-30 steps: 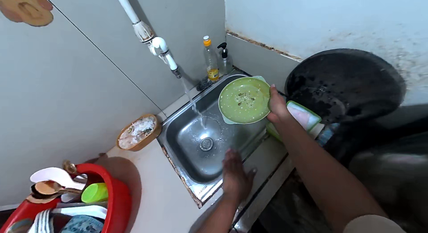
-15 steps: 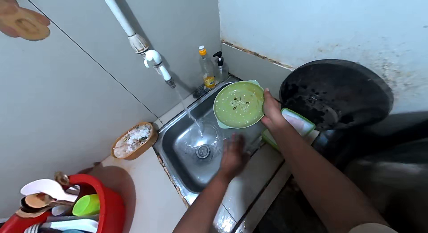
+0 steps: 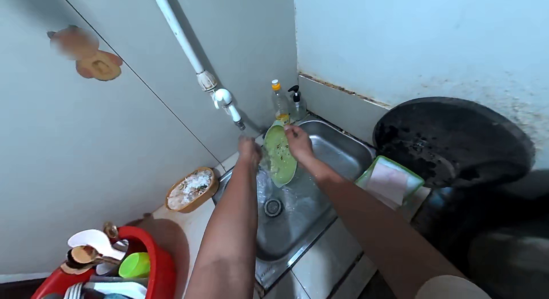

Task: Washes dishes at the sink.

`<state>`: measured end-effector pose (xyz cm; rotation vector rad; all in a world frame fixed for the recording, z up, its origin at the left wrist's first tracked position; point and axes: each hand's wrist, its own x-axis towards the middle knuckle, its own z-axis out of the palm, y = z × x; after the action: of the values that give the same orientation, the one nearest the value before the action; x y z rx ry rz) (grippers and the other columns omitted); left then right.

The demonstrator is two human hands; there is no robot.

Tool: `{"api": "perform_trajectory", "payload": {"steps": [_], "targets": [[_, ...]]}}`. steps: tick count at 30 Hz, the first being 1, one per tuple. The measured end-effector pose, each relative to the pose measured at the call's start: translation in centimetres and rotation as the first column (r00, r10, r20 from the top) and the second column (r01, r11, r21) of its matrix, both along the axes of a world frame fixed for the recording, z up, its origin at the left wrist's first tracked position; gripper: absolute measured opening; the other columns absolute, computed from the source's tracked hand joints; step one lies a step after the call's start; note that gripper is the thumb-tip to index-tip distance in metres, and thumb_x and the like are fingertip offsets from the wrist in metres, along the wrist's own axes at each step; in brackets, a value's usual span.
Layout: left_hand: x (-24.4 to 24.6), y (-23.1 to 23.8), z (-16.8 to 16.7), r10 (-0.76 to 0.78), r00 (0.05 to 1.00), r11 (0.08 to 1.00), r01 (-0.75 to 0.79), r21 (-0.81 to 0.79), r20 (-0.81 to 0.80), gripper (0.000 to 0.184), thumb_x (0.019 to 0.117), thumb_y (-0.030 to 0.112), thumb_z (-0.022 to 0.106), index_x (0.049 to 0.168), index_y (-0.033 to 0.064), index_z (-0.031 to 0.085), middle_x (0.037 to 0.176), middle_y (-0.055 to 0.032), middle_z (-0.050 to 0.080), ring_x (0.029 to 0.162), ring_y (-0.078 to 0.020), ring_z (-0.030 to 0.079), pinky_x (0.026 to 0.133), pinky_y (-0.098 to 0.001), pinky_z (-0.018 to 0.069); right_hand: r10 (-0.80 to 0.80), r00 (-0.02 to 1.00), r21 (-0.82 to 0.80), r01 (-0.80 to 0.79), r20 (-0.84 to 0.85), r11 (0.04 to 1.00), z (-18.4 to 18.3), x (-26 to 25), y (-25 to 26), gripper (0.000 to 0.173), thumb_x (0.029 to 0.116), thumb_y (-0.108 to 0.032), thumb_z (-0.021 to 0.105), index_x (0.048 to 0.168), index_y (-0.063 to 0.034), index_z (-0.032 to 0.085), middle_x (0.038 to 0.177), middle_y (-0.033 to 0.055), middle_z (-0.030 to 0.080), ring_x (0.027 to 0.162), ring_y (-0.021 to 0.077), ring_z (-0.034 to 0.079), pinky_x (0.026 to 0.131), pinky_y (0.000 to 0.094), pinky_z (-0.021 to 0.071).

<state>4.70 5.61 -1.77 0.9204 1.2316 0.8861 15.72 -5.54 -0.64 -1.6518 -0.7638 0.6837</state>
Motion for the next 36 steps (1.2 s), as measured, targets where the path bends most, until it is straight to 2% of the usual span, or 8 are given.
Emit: {"api": "perform_trajectory", "payload": {"steps": [3, 9, 14, 17, 24, 27, 31, 36], "targets": [[-0.8, -0.2, 2.2, -0.165, 0.969, 0.986, 0.162, -0.027, -0.183, 0.068, 0.1097, 0.056, 0.01, 0.118, 0.0039, 0.054, 0.084, -0.0104, 0.053, 0.067, -0.0208, 0.051, 0.06, -0.0396, 0.0475, 0.148, 0.989, 0.028, -0.148, 0.0, 0.989, -0.5, -2.8, 2.1, 0.041, 0.1096, -0.033, 0.051, 0.144, -0.0125, 0.059, 0.133, 0.0181, 0.066, 0.114, 0.0322, 0.067, 0.098, 0.0545, 0.053], [-3.3, -0.3, 4.9, -0.052, 0.995, 0.998, 0.051, -0.022, -0.084, 0.04, 0.1108, 0.031, 0.035, 0.131, 0.0013, 0.053, 0.115, -0.0178, 0.061, 0.091, -0.0256, 0.062, 0.076, -0.0426, 0.0546, 0.377, 0.922, 0.069, -0.383, 0.088, 0.921, -1.0, -6.8, 3.9, 0.049, 0.1131, -0.028, 0.037, 0.156, -0.0064, 0.041, 0.146, 0.0238, 0.056, 0.135, 0.0371, 0.055, 0.113, 0.0568, 0.0405], [-4.7, -2.5, 6.0, -0.106, 0.959, 0.982, 0.142, 0.123, -0.262, 0.051, 0.1117, 0.042, 0.036, 0.121, -0.0009, 0.062, 0.101, -0.016, 0.065, 0.084, -0.023, 0.063, 0.077, -0.0433, 0.0544, 0.352, 0.936, 0.162, -0.348, 0.002, 0.924, -0.1, -9.5, 4.9, 0.058, 0.1143, -0.038, 0.021, 0.156, -0.0026, 0.042, 0.163, 0.0186, 0.039, 0.152, 0.0304, 0.036, 0.125, 0.0526, 0.0259], [-5.9, -2.7, 5.7, -0.128, 0.909, 0.966, 0.206, 0.158, -0.397, 0.049, 0.1117, 0.039, 0.038, 0.117, -0.003, 0.063, 0.099, -0.0193, 0.065, 0.085, -0.0269, 0.064, 0.079, -0.0477, 0.0548, 0.357, 0.933, 0.166, -0.346, -0.04, 0.923, 0.1, -10.2, 6.1, 0.057, 0.1142, -0.039, 0.019, 0.152, -0.0116, 0.051, 0.158, 0.0127, 0.048, 0.149, 0.028, 0.042, 0.121, 0.0557, 0.0298], [-7.2, -4.5, 6.0, -0.163, 0.969, 0.966, 0.196, 0.17, -0.187, 0.032, 0.1109, 0.021, 0.043, 0.128, -0.0016, 0.056, 0.105, -0.0189, 0.066, 0.086, -0.0257, 0.069, 0.075, -0.0435, 0.0603, 0.409, 0.886, 0.076, -0.403, -0.216, 0.912, -0.1, -7.4, 7.5, 0.057, 0.1137, -0.042, 0.028, 0.159, -0.0078, 0.036, 0.157, 0.0213, 0.045, 0.142, 0.0343, 0.047, 0.116, 0.0553, 0.0369], [-6.4, -3.7, 5.5, -0.118, 0.985, 0.978, 0.137, 0.154, -0.129, 0.029, 0.1098, 0.021, 0.044, 0.12, -0.0022, 0.058, 0.095, -0.0147, 0.064, 0.078, -0.0204, 0.064, 0.07, -0.0381, 0.0575, 0.444, 0.895, 0.096, -0.446, 0.043, 0.89, -1.7, -7.1, 5.1, 0.06, 0.1126, -0.041, 0.033, 0.161, -0.006, 0.031, 0.161, 0.0219, 0.04, 0.147, 0.035, 0.042, 0.121, 0.0552, 0.0323], [-5.1, -1.7, 4.9, -0.097, 0.994, 0.995, 0.098, 0.022, -0.056, 0.036, 0.1107, 0.028, 0.045, 0.124, -0.0031, 0.056, 0.1, -0.0137, 0.062, 0.079, -0.0188, 0.062, 0.071, -0.0349, 0.0557, 0.386, 0.806, 0.122, -0.483, 0.449, 0.867, -5.1, -6.8, 1.3, 0.066, 0.1038, -0.023, 0.058, 0.162, -0.012, 0.031, 0.16, 0.021, 0.04, 0.137, 0.0362, 0.054, 0.11, 0.056, 0.047], [-2.2, -0.8, 3.7, -0.271, 0.962, 0.962, 0.271, -0.001, -0.001, 0.053, 0.1144, 0.036, 0.026, 0.132, -0.0059, 0.053, 0.111, -0.0174, 0.069, 0.092, -0.0224, 0.071, 0.082, -0.0375, 0.0586, 0.096, 0.986, 0.182, -0.12, 0.133, 0.976, -6.6, -4.5, 0.8, 0.045, 0.1115, -0.015, 0.039, 0.155, -0.0087, 0.043, 0.15, 0.0191, 0.054, 0.135, 0.0338, 0.056, 0.112, 0.055, 0.0439]]}}
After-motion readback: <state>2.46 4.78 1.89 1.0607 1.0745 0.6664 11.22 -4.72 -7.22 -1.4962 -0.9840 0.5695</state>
